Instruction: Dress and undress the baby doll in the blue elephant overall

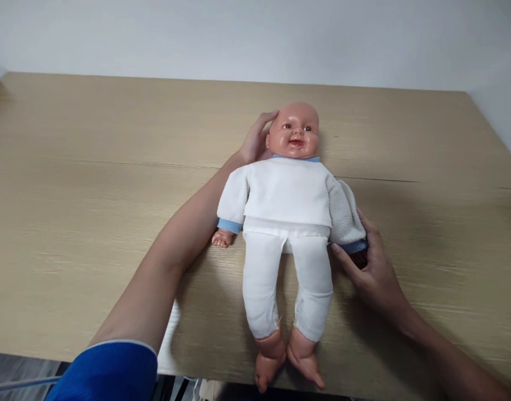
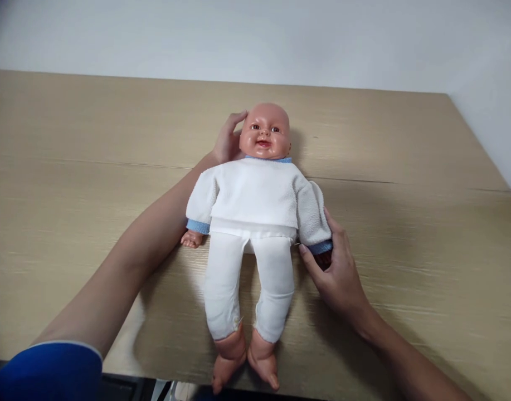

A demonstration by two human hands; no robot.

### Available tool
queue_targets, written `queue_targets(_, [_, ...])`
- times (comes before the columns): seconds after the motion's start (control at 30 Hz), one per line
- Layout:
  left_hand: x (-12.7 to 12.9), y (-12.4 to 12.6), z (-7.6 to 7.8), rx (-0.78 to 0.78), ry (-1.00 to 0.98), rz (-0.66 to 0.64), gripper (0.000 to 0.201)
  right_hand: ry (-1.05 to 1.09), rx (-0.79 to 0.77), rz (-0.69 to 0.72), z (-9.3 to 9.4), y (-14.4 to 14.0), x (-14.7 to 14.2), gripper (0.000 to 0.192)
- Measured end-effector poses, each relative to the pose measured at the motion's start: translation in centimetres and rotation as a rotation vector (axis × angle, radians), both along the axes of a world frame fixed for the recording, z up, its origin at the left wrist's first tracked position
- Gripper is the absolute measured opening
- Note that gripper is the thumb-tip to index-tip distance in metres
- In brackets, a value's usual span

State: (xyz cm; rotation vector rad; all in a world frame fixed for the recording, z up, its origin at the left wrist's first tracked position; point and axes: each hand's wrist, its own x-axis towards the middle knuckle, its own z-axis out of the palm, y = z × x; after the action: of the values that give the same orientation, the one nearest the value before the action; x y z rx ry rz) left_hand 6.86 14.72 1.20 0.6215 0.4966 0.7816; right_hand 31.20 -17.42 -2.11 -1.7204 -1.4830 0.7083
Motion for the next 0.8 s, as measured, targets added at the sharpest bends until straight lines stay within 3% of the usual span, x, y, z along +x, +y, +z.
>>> queue_targets(0.33, [1.3,0.1,-1.6,0.03,-0.005,0.088,0.062,-0.049,0.023,0.01,0.3,0.0,0.1,0.094])
queue_targets(0.63, [1.7,-0.1,-1.0,0.03,-0.002,0.151,0.061,-0.059,0.032,0.023,-0.2,-0.1,0.4,0.095])
queue_targets(0.8, [1.7,0.0,-1.1,0.046,-0.029,0.126,0.054,-0.077,0.037,0.029,-0.1,-0.1,0.3,0.095])
